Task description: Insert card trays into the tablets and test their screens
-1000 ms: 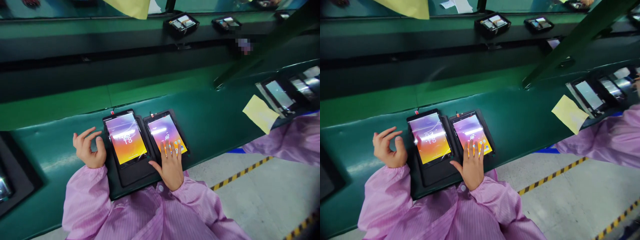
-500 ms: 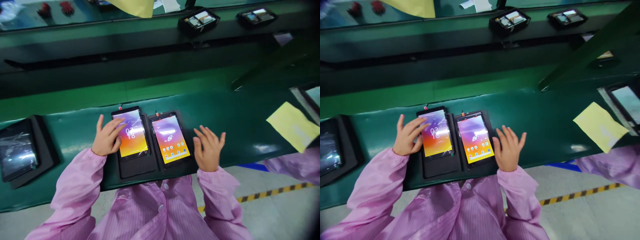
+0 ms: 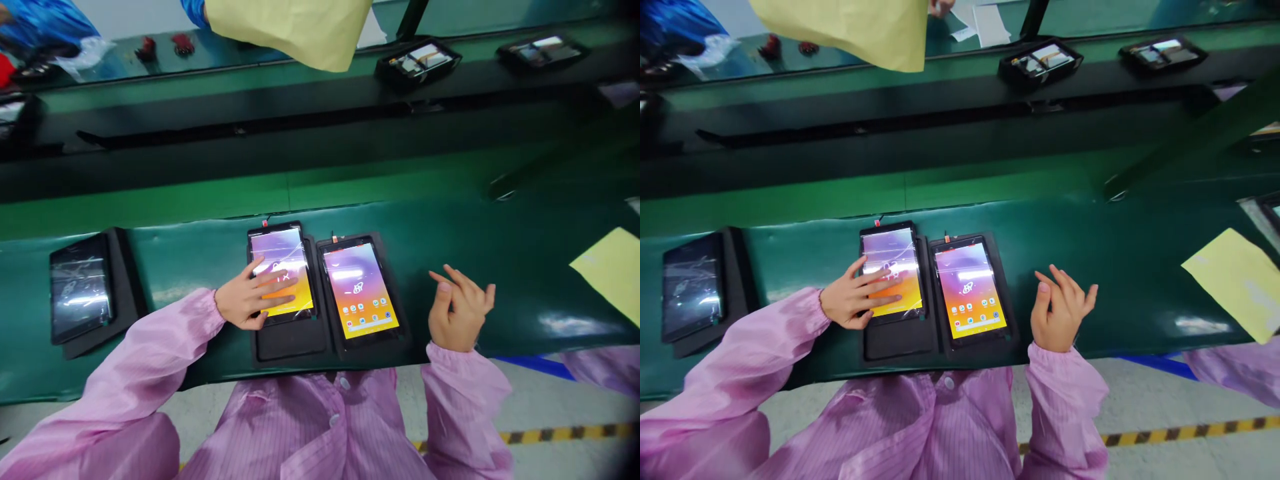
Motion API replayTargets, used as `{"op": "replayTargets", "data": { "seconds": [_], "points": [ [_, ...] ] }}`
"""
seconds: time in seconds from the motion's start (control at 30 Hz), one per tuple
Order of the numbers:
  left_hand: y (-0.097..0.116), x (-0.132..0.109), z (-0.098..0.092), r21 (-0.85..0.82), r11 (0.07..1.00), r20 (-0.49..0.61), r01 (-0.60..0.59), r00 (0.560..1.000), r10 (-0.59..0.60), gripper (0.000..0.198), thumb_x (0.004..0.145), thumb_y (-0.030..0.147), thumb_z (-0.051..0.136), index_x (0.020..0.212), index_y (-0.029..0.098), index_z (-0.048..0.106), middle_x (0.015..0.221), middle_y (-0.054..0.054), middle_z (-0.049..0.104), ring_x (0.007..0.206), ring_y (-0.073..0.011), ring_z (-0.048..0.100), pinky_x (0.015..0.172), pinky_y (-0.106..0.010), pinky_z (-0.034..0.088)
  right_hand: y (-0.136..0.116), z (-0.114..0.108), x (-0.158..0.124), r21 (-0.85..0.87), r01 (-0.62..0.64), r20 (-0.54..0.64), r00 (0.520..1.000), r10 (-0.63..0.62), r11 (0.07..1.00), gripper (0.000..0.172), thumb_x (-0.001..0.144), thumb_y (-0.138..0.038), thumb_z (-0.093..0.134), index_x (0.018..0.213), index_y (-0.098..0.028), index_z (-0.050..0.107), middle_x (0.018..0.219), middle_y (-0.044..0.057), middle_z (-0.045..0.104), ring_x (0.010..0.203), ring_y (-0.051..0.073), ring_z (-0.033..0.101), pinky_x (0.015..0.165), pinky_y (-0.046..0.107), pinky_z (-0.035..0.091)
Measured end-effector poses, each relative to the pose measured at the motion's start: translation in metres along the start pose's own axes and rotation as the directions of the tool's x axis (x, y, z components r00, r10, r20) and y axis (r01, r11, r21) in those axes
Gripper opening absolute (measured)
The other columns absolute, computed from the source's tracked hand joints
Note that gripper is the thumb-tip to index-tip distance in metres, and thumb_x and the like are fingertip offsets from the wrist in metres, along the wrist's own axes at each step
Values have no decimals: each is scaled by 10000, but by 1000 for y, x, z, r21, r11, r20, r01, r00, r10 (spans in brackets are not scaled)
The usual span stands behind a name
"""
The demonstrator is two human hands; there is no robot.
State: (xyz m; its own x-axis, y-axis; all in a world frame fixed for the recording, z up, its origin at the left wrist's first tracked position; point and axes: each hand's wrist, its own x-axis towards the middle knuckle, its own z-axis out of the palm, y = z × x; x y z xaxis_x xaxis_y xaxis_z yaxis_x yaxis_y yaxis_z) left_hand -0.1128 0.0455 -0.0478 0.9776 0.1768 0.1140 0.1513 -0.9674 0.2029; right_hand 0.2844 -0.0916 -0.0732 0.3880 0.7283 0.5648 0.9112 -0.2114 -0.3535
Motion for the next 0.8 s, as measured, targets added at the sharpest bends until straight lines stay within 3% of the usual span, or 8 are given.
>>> {"op": "replayTargets", "data": {
  "seconds": [0.1,0.17,0.23,0.3,0.4,0.53,0.6,0.8],
  "points": [
    [-24,-14,-3,-59,998,92,-22,995,27,502,859,277,367,1332,259,534,1439,-4,495,1379,-179,394,1181,-480,-82,2,5,18,36,41,14,999,-42,998,384,981,-362,374,970,-197,720,1143,85,704,1121,253,605,1125,578,214],
    [-57,-18,-21,27,995,84,98,991,-100,465,884,292,325,1268,201,572,1444,3,493,1380,-192,384,1160,-543,-39,-1,12,39,120,57,70,995,-65,991,393,980,-361,367,954,-186,718,1152,111,693,1129,260,591,1118,570,216],
    [-87,-15,-45,190,934,-60,303,953,-297,504,912,387,289,1191,91,587,1444,-32,485,1386,-269,349,1092,-655,12,-11,24,63,233,73,180,977,-116,970,373,967,-361,393,941,-171,713,1164,144,677,1137,268,576,1105,545,241],
    [-92,-5,-64,298,820,-300,488,864,-405,540,914,441,321,1137,36,602,1439,-60,471,1381,-327,326,1053,-688,45,-28,41,89,344,102,325,920,-220,933,318,943,-360,448,934,-181,710,1136,134,683,1112,252,582,1062,480,326],
    [-34,25,-63,235,762,-562,604,724,-401,384,873,317,509,1172,103,621,1430,-60,468,1348,-295,392,1116,-610,133,-60,74,121,500,130,542,724,-427,856,208,888,-341,544,896,-219,712,984,64,705,977,204,610,920,371,444],
    [95,78,-9,52,736,-400,675,689,-604,583,837,469,591,1297,116,530,1401,-142,513,1298,-274,458,1192,-536,112,-89,115,146,598,90,688,452,-568,796,106,789,-293,663,810,-207,721,849,36,657,841,172,570,801,303,446],
    [138,97,21,16,722,-318,691,689,-652,785,813,627,548,1331,40,491,1424,-195,480,1313,-297,436,1206,-486,88,-93,127,152,614,63,724,353,-593,787,117,781,-292,664,785,-193,726,798,28,615,772,151,526,730,270,423],
    [164,111,57,-28,625,-274,780,595,-755,854,813,693,496,1336,18,505,1440,-188,464,1320,-299,420,1208,-450,14,-89,140,161,634,-3,761,178,-623,773,223,813,-358,612,795,-176,738,759,6,538,678,113,428,647,248,331]
  ]
}}
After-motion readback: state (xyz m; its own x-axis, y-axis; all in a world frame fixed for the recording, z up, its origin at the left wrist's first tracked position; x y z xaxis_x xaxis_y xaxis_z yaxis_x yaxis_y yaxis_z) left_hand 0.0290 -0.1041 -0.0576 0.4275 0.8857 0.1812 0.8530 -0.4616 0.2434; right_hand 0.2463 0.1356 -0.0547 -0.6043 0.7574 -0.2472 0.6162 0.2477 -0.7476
